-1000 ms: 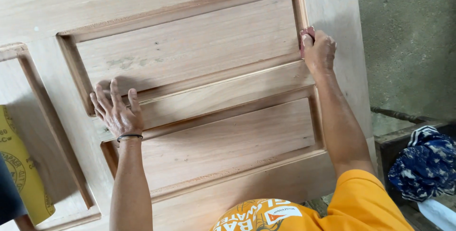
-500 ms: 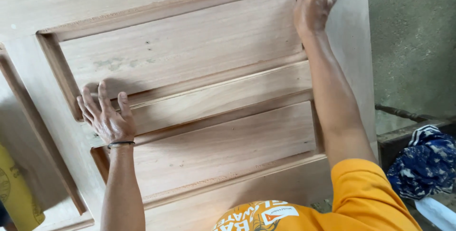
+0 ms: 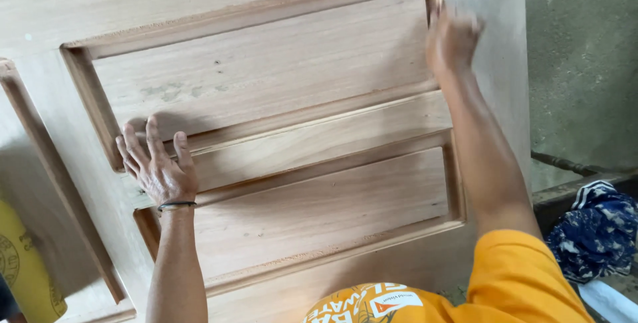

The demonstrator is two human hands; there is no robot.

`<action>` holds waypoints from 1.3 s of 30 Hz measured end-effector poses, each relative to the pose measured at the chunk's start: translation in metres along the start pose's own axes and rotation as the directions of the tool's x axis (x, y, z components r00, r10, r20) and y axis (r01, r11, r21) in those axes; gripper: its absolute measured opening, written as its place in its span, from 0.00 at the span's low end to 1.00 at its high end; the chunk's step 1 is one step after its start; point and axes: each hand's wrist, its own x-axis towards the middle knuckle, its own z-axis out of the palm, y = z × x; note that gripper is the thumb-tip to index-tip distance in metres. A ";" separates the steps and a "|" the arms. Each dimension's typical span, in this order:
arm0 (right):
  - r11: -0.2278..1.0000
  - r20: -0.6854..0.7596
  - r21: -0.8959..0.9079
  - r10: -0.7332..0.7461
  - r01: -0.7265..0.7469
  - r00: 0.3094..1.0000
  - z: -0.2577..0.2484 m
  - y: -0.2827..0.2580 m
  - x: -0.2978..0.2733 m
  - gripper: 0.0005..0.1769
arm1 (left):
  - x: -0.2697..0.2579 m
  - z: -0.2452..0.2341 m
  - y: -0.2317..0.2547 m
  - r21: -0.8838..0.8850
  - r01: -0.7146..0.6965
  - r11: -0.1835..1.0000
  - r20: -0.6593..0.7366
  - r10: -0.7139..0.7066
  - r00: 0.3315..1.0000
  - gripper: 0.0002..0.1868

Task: Sanding a wooden door by hand using sandpaper to smooth the surface and grooves

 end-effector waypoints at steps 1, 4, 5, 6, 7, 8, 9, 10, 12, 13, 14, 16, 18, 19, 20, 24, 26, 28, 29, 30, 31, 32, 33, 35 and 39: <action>1.000 0.026 -0.007 0.011 -0.011 1.000 -0.017 -0.005 -0.018 0.06 | 0.001 0.001 -0.001 0.019 -0.017 1.000 -0.017 0.017 1.000 0.22; 1.000 0.026 -0.020 0.006 -0.006 1.000 -0.024 -0.008 -0.033 0.06 | 0.001 0.000 -0.002 0.034 -0.021 0.999 -0.026 0.022 0.999 0.22; 1.000 -0.004 -0.027 0.004 -0.004 1.000 -0.020 -0.005 -0.032 0.06 | 0.000 0.000 -0.001 0.028 -0.022 0.999 -0.019 0.023 1.000 0.22; 1.000 0.001 -0.025 0.007 -0.007 1.000 0.000 0.000 -0.012 0.06 | 0.000 0.000 -0.002 0.031 -0.024 0.999 -0.013 0.024 1.000 0.22; 0.995 -0.052 -0.101 -0.011 0.006 0.999 0.021 0.006 0.008 0.04 | 0.000 0.001 -0.003 0.028 -0.039 0.999 -0.023 0.040 0.999 0.22; 0.985 -0.106 -0.174 -0.034 0.015 0.994 0.042 0.011 0.028 0.04 | -0.001 0.001 -0.004 0.028 -0.053 0.998 -0.037 0.054 0.998 0.21; 0.985 -0.103 -0.170 -0.033 0.015 0.994 0.041 0.011 0.037 0.04 | -0.002 0.002 -0.003 0.033 -0.053 0.998 -0.034 0.054 0.998 0.21; 0.978 -0.074 0.193 0.098 -0.082 0.992 0.040 0.011 0.042 0.07 | -0.002 0.002 -0.002 0.027 -0.048 0.998 -0.034 0.049 0.998 0.21; 0.835 -0.002 0.519 0.218 -0.185 0.976 0.019 0.008 0.026 0.18 | -0.003 0.001 -0.003 0.016 -0.047 0.999 -0.028 0.047 0.998 0.21; 0.958 0.060 0.269 0.090 -0.103 0.994 -0.001 0.003 0.003 0.09 | -0.003 0.001 -0.003 0.013 -0.047 0.999 -0.020 0.047 0.999 0.21; 1.000 0.146 0.010 -0.030 0.029 0.989 -0.021 -0.003 -0.013 0.05 | -0.002 0.000 -0.003 0.011 -0.039 0.999 -0.023 0.039 0.999 0.22; 0.999 0.111 -0.043 -0.023 0.028 0.994 -0.024 0.001 -0.039 0.06 | -0.001 0.000 -0.004 0.015 -0.042 0.999 -0.030 0.042 0.999 0.22; 0.996 0.082 -0.088 -0.021 0.029 0.996 -0.012 0.007 -0.036 0.08 | -0.001 0.000 -0.005 0.028 -0.039 0.999 -0.032 0.040 0.999 0.22; 0.990 0.112 -0.140 -0.019 0.034 0.994 0.001 0.011 -0.021 0.09 | -0.002 0.000 -0.005 0.024 -0.039 0.999 -0.033 0.040 0.999 0.22; 0.980 0.148 -0.195 -0.002 0.031 0.989 0.013 0.017 -0.012 0.13 | -0.002 0.000 -0.004 0.018 -0.050 0.999 -0.024 0.050 0.998 0.22; 0.978 0.238 0.106 0.151 -0.180 0.959 -0.034 -0.007 0.019 0.07 | -0.004 0.001 -0.005 0.011 -0.095 0.995 -0.052 0.095 0.994 0.20; 0.734 0.392 0.495 0.290 -0.465 0.873 -0.059 -0.020 0.031 0.07 | -0.002 0.000 -0.002 -0.015 -0.052 0.999 -0.032 0.051 0.998 0.20; 0.937 0.563 0.215 0.110 -0.274 0.819 -0.065 -0.002 -0.002 0.17 | -0.002 0.001 -0.003 -0.025 -0.057 0.998 -0.037 0.056 0.998 0.20; 0.999 0.744 -0.030 0.006 0.025 0.668 -0.067 0.005 -0.017 0.31 | -0.003 0.000 -0.005 -0.027 -0.061 0.998 -0.040 0.060 0.997 0.21; 0.999 0.743 -0.032 0.000 0.035 0.670 -0.085 -0.002 -0.018 0.31 | -0.003 0.000 -0.006 -0.029 -0.052 0.998 -0.045 0.050 0.998 0.21; 0.999 0.828 -0.041 0.019 0.027 0.560 -0.102 -0.008 -0.018 0.22 | -0.004 0.000 -0.006 -0.014 -0.057 0.998 -0.057 0.056 0.997 0.20; 0.998 0.897 -0.057 0.048 0.008 0.440 -0.120 -0.013 -0.021 0.14 | -0.002 0.000 -0.006 -0.001 -0.071 0.997 -0.067 0.071 0.995 0.20; 0.998 0.895 -0.062 0.052 0.008 0.443 -0.124 -0.008 -0.018 0.14 | -0.003 0.000 -0.004 -0.006 -0.071 0.997 -0.068 0.071 0.995 0.20; 0.979 0.822 0.088 0.032 -0.181 0.568 -0.129 0.000 -0.013 0.16 | -0.002 -0.002 -0.004 -0.003 -0.070 0.998 -0.053 0.070 0.996 0.21; 0.935 0.731 0.140 0.125 -0.326 0.671 -0.132 -0.004 -0.027 0.14 | -0.003 -0.001 -0.006 -0.015 -0.056 0.998 -0.038 0.055 0.998 0.20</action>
